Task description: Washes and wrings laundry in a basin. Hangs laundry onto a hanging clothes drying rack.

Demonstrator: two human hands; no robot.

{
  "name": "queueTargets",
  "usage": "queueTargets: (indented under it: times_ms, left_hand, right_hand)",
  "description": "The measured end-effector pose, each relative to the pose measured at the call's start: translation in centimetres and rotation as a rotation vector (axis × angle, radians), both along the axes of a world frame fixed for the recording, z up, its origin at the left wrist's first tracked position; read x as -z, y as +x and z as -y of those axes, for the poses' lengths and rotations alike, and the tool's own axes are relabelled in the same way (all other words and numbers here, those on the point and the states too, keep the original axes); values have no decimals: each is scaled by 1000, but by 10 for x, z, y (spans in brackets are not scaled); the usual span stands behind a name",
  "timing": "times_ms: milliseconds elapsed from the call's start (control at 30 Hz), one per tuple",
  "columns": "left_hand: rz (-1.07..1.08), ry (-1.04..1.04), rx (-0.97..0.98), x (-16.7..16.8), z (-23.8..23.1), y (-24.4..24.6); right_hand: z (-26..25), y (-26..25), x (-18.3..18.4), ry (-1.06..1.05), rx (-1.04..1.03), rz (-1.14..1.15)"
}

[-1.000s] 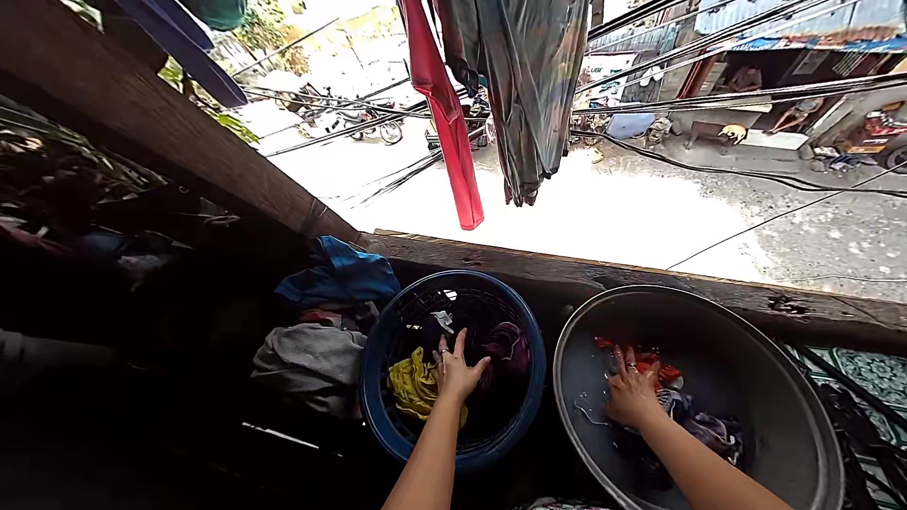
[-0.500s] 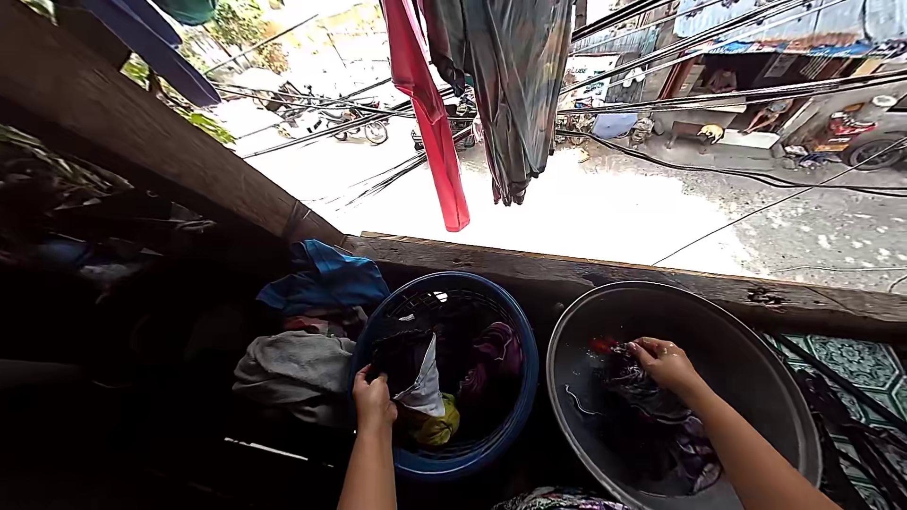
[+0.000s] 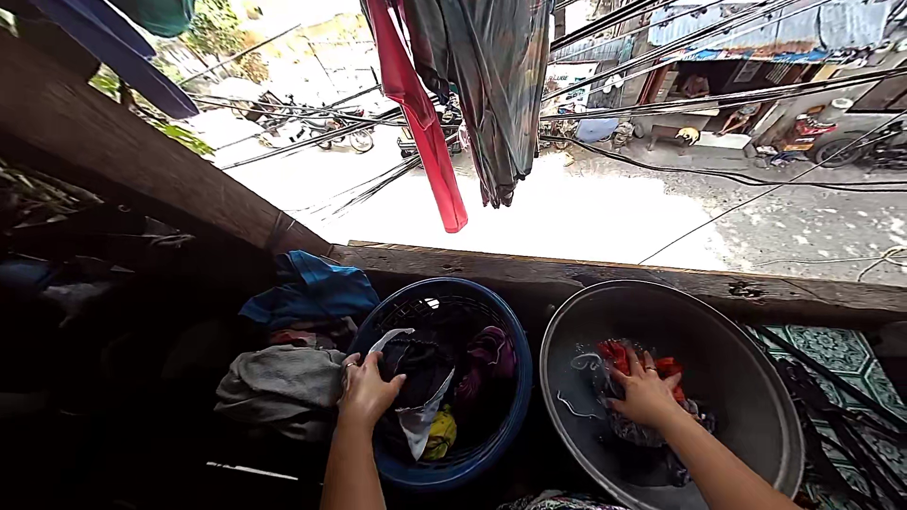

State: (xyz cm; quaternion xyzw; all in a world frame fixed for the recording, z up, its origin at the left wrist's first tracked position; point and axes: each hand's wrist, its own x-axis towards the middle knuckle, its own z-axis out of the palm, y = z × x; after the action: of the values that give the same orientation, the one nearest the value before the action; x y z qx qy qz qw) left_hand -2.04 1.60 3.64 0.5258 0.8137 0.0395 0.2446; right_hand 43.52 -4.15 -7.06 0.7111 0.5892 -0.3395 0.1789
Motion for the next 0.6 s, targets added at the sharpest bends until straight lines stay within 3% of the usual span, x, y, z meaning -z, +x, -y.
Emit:
queueTargets:
  times_ms: [133, 167, 233, 300, 367, 433, 500, 600]
  left_hand:
    - [172, 546, 282, 32, -45, 58]
    - [251, 514, 321, 48, -58, 71]
    - [299, 218, 313, 85, -80, 86]
    - [158, -29, 242, 118, -94, 91]
    - [7, -117, 172, 128, -98, 95]
    - [9, -107, 97, 126, -98, 94]
    - [188, 3, 21, 125, -96, 80]
    - [856, 241, -215, 104, -80, 60]
  right_hand:
    - [-9, -7, 19, -108, -16, 69]
    - [-13, -7, 20, -122, -16, 77]
    - [-15, -5, 21, -116, 5, 73]
    - [-14, -2, 19, -105, 29, 65]
    - [-11, 0, 21, -86, 36, 70]
    - [-5, 4, 24, -51, 58, 64]
    - [2, 7, 26, 30, 84, 41]
    - [7, 11, 26, 177, 162, -50]
